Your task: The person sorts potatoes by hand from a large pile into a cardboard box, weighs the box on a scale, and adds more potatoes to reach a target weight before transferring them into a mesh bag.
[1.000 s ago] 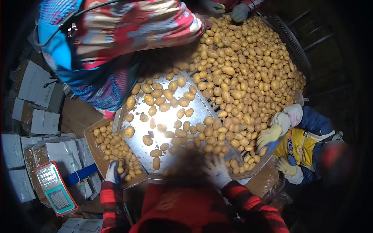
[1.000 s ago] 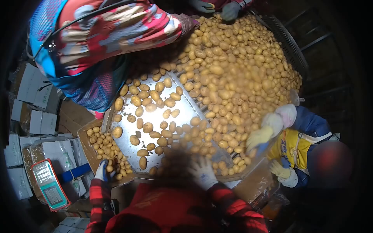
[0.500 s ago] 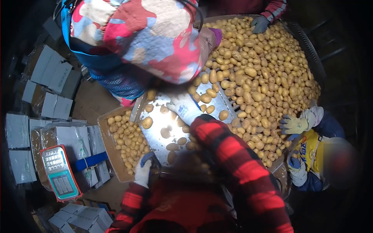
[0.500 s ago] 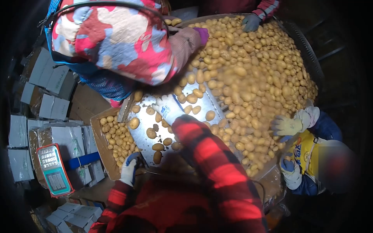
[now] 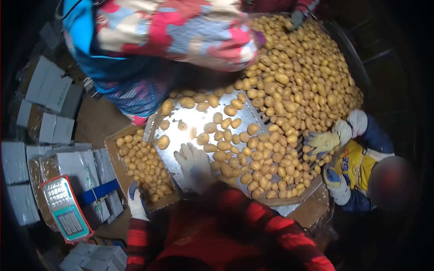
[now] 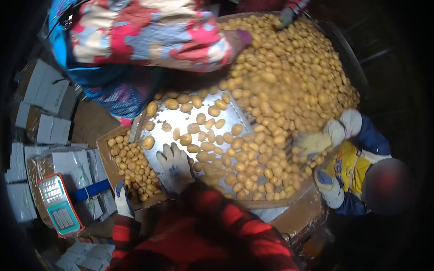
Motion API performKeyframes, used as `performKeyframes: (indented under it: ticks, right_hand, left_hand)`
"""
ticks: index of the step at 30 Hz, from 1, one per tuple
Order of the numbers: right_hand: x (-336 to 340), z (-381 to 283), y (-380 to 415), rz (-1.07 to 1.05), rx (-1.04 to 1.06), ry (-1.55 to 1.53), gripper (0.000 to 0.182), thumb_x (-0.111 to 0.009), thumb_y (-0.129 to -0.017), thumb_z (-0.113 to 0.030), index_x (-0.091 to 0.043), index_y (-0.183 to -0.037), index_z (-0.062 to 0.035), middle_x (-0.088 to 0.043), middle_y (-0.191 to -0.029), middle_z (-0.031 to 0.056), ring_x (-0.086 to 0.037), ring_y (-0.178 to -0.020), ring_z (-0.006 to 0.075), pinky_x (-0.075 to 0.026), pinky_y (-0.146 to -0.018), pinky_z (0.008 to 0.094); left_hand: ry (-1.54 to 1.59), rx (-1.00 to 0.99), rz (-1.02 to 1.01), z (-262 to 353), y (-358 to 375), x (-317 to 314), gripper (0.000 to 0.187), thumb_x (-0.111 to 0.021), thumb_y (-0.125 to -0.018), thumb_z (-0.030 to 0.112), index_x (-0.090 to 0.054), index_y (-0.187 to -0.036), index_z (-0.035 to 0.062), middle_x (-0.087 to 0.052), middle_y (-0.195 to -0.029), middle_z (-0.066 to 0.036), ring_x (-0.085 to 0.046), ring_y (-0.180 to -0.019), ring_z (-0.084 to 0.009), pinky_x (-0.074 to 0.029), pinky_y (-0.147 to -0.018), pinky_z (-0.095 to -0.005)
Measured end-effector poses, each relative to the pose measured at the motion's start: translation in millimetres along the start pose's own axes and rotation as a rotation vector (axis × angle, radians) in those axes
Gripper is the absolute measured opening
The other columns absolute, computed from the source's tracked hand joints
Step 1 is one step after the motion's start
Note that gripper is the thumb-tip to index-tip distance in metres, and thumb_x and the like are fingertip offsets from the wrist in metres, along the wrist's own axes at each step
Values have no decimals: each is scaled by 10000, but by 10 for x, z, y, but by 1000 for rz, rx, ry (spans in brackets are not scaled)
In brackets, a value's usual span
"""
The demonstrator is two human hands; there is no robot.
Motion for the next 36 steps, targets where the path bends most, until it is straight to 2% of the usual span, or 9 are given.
performKeyframes:
  ticks: [6, 9, 13, 17, 22, 23, 30, 33, 36]
  right_hand:
    - [332, 306, 772, 27, 148, 92, 334, -661, -795, -134, -652, -1128, -117, -598, -1134, 72, -556, -1135, 280, -427, -984, 451]
    - [479, 782, 1249, -388, -217, 295, 401, -663, -799, -115, -654, -1200, -132, -613, -1183, 66, -594, -1102, 261, -409, -1055, 484]
    - [785, 1469, 1260, 101, -251, 396, 338, -564, -911, -146, -660, -1235, -155, -642, -1177, 52, -618, -1088, 235, -358, -1118, 532]
    - [445, 1881, 801, -385, -267, 787, 325, -527, -944, -123, -662, -1232, -196, -644, -1104, 49, -624, -1050, 242, -301, -1186, 539]
    - [931, 1512, 1084, 357, -312, 246, 355, -675, -791, -100, -690, -1146, -119, -638, -920, 83, -610, -899, 283, -429, -902, 462]
    - [911, 1382, 1242, 107, -287, -32, 351, -677, -794, -103, -688, -1144, -115, -645, -941, 80, -613, -909, 286, -436, -897, 463]
    - [1083, 1609, 1865, 312, -473, 261, 345, -681, -818, -154, -682, -1161, -130, -672, -1117, 74, -627, -1057, 293, -432, -977, 503]
    - [1306, 2124, 1805, 313, -500, 498, 381, -720, -847, -179, -687, -1225, -140, -662, -1255, 76, -612, -1133, 291, -405, -1054, 506]
    - [1465, 2271, 1957, 409, -683, 416, 406, -723, -834, -177, -682, -1238, -153, -645, -1275, 67, -592, -1192, 272, -348, -1135, 540]
  left_hand:
    - [-240, -186, -169, 433, 389, -580, 427, -546, -999, -5, -552, -1426, 2, -583, -1446, -122, -535, -1347, -232, -396, -1170, -368]
    - [-429, -385, -309, 599, 663, -1017, 405, -568, -972, -6, -595, -1376, -5, -578, -1431, -144, -538, -1345, -265, -391, -1170, -389]
    - [-540, -557, -490, 1075, 1062, -1704, 370, -545, -979, 19, -600, -1343, -12, -620, -1363, -151, -577, -1282, -245, -443, -1103, -377]
    - [-136, -54, -902, 978, 1408, -2224, 346, -550, -1038, 122, -597, -1350, -20, -688, -1259, -131, -679, -1115, -226, -528, -997, -355]
    - [192, 776, -979, 707, 1792, -2566, 439, -525, -1087, 311, -535, -1445, 56, -626, -1378, -149, -637, -1247, -273, -575, -972, -407]
    - [280, 969, -928, 954, 1961, -2719, 426, -503, -1097, 307, -528, -1457, 82, -624, -1374, -141, -635, -1241, -269, -580, -965, -414]
    - [350, 1204, -1042, 328, 1687, -2771, 302, -545, -1070, 175, -582, -1349, 65, -652, -1178, -104, -681, -1033, -192, -608, -672, -252]
    - [548, 1237, -1221, 352, 1568, -2651, 401, -442, -1080, 85, -480, -1472, 13, -624, -1323, -150, -655, -1158, -247, -579, -960, -327]
    - [339, 1027, -1141, 623, 1542, -2520, 427, -485, -1060, 80, -478, -1481, 11, -625, -1340, -168, -663, -1136, -259, -574, -943, -333]
Point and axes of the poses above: each hand's wrist, its own y-axis away from the middle knuckle, its own x-axis out of the back of the hand, z = x × y, the point moved 3 cm from there along -y, towards the middle knuckle
